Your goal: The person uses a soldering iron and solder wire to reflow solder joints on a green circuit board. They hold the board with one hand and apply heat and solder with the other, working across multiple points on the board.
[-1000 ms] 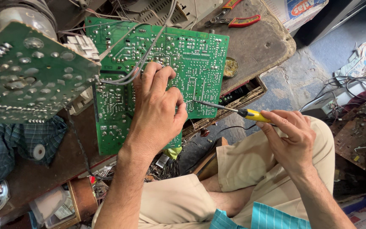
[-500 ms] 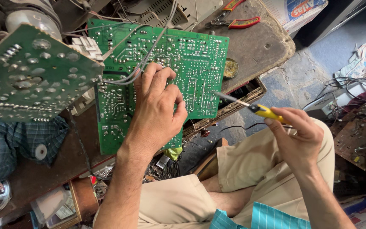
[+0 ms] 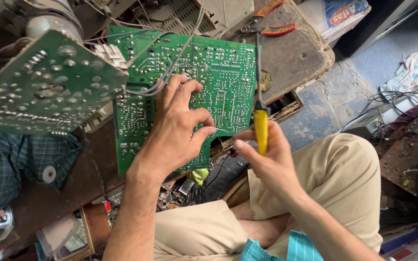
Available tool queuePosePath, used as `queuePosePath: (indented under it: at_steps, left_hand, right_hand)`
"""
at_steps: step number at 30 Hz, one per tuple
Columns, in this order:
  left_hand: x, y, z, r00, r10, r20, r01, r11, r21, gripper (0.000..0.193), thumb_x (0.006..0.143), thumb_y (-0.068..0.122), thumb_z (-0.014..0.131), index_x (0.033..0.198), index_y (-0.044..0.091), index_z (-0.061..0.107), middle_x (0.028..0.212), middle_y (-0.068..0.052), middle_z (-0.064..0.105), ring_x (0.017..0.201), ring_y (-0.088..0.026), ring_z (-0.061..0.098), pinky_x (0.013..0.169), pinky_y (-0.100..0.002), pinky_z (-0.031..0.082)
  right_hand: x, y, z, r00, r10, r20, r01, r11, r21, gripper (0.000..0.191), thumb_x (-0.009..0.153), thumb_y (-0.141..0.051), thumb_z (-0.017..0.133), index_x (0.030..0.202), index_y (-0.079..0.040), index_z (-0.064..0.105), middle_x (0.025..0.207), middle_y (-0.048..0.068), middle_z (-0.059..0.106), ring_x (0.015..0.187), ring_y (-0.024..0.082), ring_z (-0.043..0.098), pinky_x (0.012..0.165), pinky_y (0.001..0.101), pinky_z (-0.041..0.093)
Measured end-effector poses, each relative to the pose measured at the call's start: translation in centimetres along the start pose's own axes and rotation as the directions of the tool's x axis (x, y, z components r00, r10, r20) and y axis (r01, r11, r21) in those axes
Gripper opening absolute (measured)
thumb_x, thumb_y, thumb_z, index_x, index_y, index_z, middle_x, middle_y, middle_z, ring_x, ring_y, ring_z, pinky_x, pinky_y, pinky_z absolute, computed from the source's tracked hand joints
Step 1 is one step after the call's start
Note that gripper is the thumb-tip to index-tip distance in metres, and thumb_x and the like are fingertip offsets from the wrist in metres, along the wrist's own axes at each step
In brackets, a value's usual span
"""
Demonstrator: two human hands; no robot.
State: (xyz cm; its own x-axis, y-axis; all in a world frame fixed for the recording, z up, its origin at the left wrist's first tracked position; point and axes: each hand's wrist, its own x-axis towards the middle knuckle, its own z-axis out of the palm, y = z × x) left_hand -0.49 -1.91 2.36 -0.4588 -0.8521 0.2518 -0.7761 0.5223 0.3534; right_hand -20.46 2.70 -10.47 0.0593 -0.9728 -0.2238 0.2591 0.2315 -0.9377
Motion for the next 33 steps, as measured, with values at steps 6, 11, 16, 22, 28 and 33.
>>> queuePosePath:
  at_steps: [6, 11, 16, 22, 28, 33]
  left_hand:
    - [-0.3, -0.2, -0.2, 1.0, -0.01, -0.001, 0.01, 0.998, -0.054, 0.013, 0.072, 0.016, 0.085, 0.078, 0.009, 0.076, 0.133, -0.018, 0.054, 0.139, -0.039, 0.036, 0.12, -0.057, 0.02]
    - [-0.8, -0.5, -0.2, 1.0, -0.013, 0.012, 0.013, 0.999, -0.036, 0.017, 0.076, 0.019, 0.086, 0.079, 0.007, 0.074, 0.133, -0.018, 0.055, 0.139, -0.038, 0.037, 0.121, -0.059, 0.019]
    - [-1.0, -0.6, 0.1, 1.0, 0.0, -0.025, -0.001, 1.0, -0.02, 0.018, 0.079, 0.021, 0.085, 0.079, 0.007, 0.072, 0.131, -0.016, 0.055, 0.139, -0.037, 0.039, 0.12, -0.06, 0.02]
    - [-1.2, -0.2, 0.1, 0.998, 0.028, -0.064, -0.027, 1.0, 0.009, 0.019, 0.082, 0.02, 0.083, 0.08, 0.008, 0.07, 0.129, -0.014, 0.057, 0.139, -0.036, 0.041, 0.121, -0.06, 0.021]
    - [-1.7, -0.1, 0.2, 0.996, 0.017, -0.089, -0.018, 1.0, -0.015, 0.015, 0.086, 0.012, 0.078, 0.083, 0.005, 0.065, 0.13, -0.017, 0.061, 0.14, -0.038, 0.045, 0.121, -0.057, 0.024]
    - [-2.4, -0.9, 0.3, 0.991, -0.015, -0.132, 0.01, 0.999, -0.039, 0.012, 0.09, 0.007, 0.073, 0.089, 0.003, 0.061, 0.132, -0.019, 0.062, 0.142, -0.041, 0.046, 0.124, -0.057, 0.024]
  right_hand:
    - [1.2, -2.2, 4.1, 1.0, 0.012, 0.003, -0.013, 0.996, 0.093, 0.034, 0.093, -0.011, 0.077, 0.116, -0.007, 0.052, 0.088, 0.004, 0.068, 0.059, 0.003, 0.05, 0.044, 0.0196, 0.037]
    - [1.3, -2.8, 4.3, 0.999, 0.033, 0.019, -0.037, 0.973, 0.226, 0.034, 0.091, -0.007, 0.075, 0.115, -0.008, 0.051, 0.086, 0.003, 0.069, 0.055, 0.002, 0.052, 0.04, 0.0199, 0.036]
    - [1.7, -2.8, 3.4, 0.999, 0.035, 0.009, -0.037, 0.968, 0.249, 0.036, 0.09, -0.005, 0.074, 0.116, -0.01, 0.048, 0.085, 0.006, 0.072, 0.054, 0.003, 0.053, 0.039, 0.0183, 0.036]
    - [1.5, -2.6, 1.9, 1.0, 0.018, -0.009, -0.014, 0.959, 0.283, 0.037, 0.091, -0.004, 0.074, 0.116, -0.009, 0.047, 0.087, 0.007, 0.073, 0.059, 0.003, 0.057, 0.041, 0.0173, 0.036]
    - [0.6, -1.9, -0.5, 0.99, -0.124, -0.066, 0.122, 0.992, -0.028, 0.034, 0.092, -0.007, 0.077, 0.12, -0.006, 0.056, 0.092, 0.003, 0.069, 0.068, 0.004, 0.058, 0.053, 0.0186, 0.044]
    - [-2.7, -1.3, -5.3, 0.981, -0.13, -0.147, 0.075, 0.941, -0.329, 0.038, 0.09, -0.006, 0.076, 0.127, -0.005, 0.067, 0.097, 0.0, 0.071, 0.078, 0.003, 0.061, 0.059, 0.0176, 0.048]
